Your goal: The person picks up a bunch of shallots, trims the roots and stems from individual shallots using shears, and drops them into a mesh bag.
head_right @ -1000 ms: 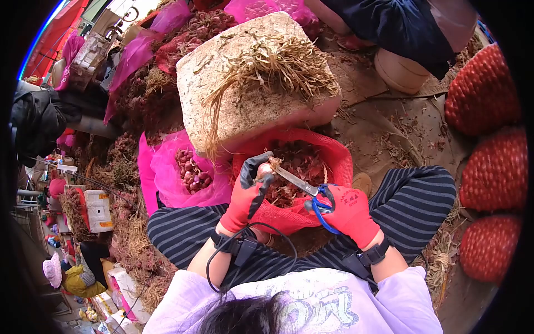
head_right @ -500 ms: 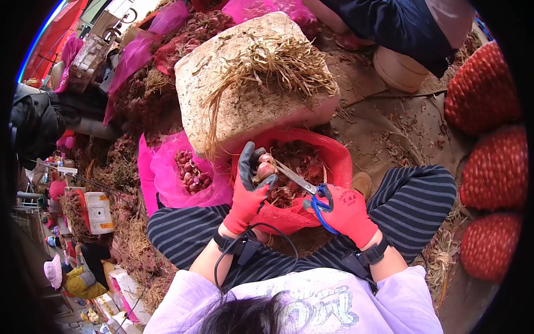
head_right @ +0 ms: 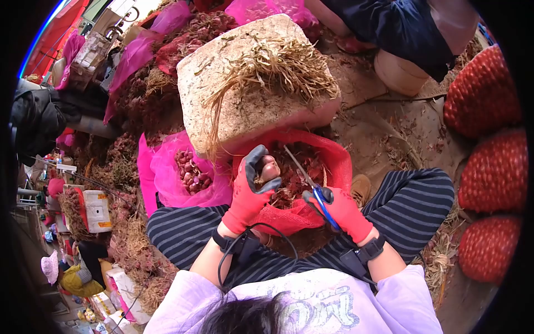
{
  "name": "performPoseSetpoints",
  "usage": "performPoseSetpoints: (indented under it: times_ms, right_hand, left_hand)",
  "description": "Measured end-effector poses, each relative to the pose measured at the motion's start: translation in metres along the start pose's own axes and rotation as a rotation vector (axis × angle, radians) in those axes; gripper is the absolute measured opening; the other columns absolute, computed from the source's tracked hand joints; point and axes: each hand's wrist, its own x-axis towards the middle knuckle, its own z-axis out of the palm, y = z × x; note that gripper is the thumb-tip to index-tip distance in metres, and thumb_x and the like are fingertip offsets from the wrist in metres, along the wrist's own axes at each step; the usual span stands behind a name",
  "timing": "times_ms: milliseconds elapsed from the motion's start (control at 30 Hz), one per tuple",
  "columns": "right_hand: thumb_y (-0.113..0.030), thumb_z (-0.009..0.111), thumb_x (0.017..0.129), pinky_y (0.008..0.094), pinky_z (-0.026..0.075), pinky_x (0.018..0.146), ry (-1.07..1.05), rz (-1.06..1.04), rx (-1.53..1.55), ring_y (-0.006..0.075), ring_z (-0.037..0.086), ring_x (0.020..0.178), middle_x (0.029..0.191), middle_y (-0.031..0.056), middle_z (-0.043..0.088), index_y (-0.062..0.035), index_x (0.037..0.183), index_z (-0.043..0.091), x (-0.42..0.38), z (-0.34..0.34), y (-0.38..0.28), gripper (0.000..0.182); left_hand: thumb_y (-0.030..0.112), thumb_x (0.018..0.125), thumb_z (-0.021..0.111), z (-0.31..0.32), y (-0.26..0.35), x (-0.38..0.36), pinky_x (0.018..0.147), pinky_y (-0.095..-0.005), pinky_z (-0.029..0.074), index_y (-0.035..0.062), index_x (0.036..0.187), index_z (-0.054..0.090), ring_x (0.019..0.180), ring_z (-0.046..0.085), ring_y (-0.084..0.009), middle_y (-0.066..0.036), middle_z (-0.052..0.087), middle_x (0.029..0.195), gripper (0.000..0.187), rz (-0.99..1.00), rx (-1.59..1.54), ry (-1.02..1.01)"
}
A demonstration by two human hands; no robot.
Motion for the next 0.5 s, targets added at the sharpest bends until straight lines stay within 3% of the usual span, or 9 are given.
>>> performPoseSetpoints:
  times_ms: [67,167,200,300,333,433,500]
  right_hand:
    - [-0.027,0.065,0.088,0.027,0.049,0.06,-0.118,0.151,0.539,0.0131,0.063,0.067,0.08,0.0028,0.067,-0.0077,0.102,0.066,0.014,0.003,0.005,0.024]
    - [-0.019,0.064,0.088,0.0233,0.05,0.062,-0.172,-0.04,0.809,0.0089,0.061,0.075,0.09,0.0003,0.064,-0.0038,0.107,0.063,0.04,0.008,-0.012,0.025]
    - [-0.018,0.066,0.087,0.0249,0.051,0.066,-0.145,-0.108,0.8,0.0099,0.061,0.08,0.094,0.0028,0.065,-0.0026,0.109,0.062,0.05,0.016,-0.009,0.028]
    - [-0.016,0.067,0.086,0.026,0.051,0.071,-0.153,-0.083,0.811,0.0102,0.061,0.083,0.094,0.0035,0.065,-0.002,0.111,0.061,0.044,0.018,-0.033,0.03]
    - [-0.01,0.07,0.082,0.0275,0.051,0.075,-0.111,-0.009,0.869,0.0119,0.061,0.084,0.095,0.0044,0.065,-0.0015,0.11,0.06,0.05,0.022,-0.022,0.032]
    - [-0.006,0.073,0.078,0.0279,0.05,0.078,0.159,-0.319,0.542,0.0131,0.061,0.087,0.097,0.0046,0.064,-0.002,0.108,0.059,0.063,0.033,0.014,0.034]
    - [-0.005,0.074,0.075,0.0294,0.048,0.082,0.18,-0.391,0.362,0.0133,0.059,0.093,0.101,0.0043,0.063,-0.003,0.109,0.058,0.058,0.039,0.001,0.038]
  left_hand:
    - [-0.005,0.069,0.07,-0.008,0.01,0.006,0.096,-0.0322,0.043,0.0054,0.136,0.039,0.111,0.055,-0.0261,-0.013,0.053,0.121,0.075,0.11,0.101,-0.139]
    - [-0.004,0.065,0.07,0.0,0.009,0.006,0.099,-0.0355,0.042,0.0052,0.136,0.038,0.118,0.051,-0.0334,-0.018,0.051,0.125,0.079,0.331,0.104,-0.286]
    - [-0.001,0.068,0.07,0.003,0.006,0.005,0.101,-0.0374,0.041,0.0061,0.139,0.036,0.124,0.047,-0.0325,-0.018,0.047,0.132,0.079,0.357,0.123,-0.309]
    - [0.0,0.07,0.068,0.009,0.016,-0.002,0.102,-0.0391,0.04,0.0074,0.141,0.032,0.124,0.047,-0.0314,-0.016,0.043,0.136,0.08,0.212,0.067,-0.021]
    - [0.004,0.076,0.068,0.01,0.014,-0.006,0.102,-0.0377,0.04,0.0087,0.142,0.031,0.122,0.048,-0.0275,-0.012,0.042,0.137,0.075,0.081,-0.044,0.053]
    - [0.01,0.082,0.066,0.019,-0.019,-0.012,0.097,-0.0343,0.045,0.008,0.14,0.033,0.117,0.052,-0.0224,-0.009,0.045,0.132,0.066,-0.531,-1.09,-0.139]
    - [0.013,0.088,0.061,0.024,-0.028,-0.014,0.088,-0.0314,0.049,0.005,0.132,0.041,0.105,0.058,-0.0177,-0.006,0.054,0.119,0.049,-0.371,-0.917,-0.189]
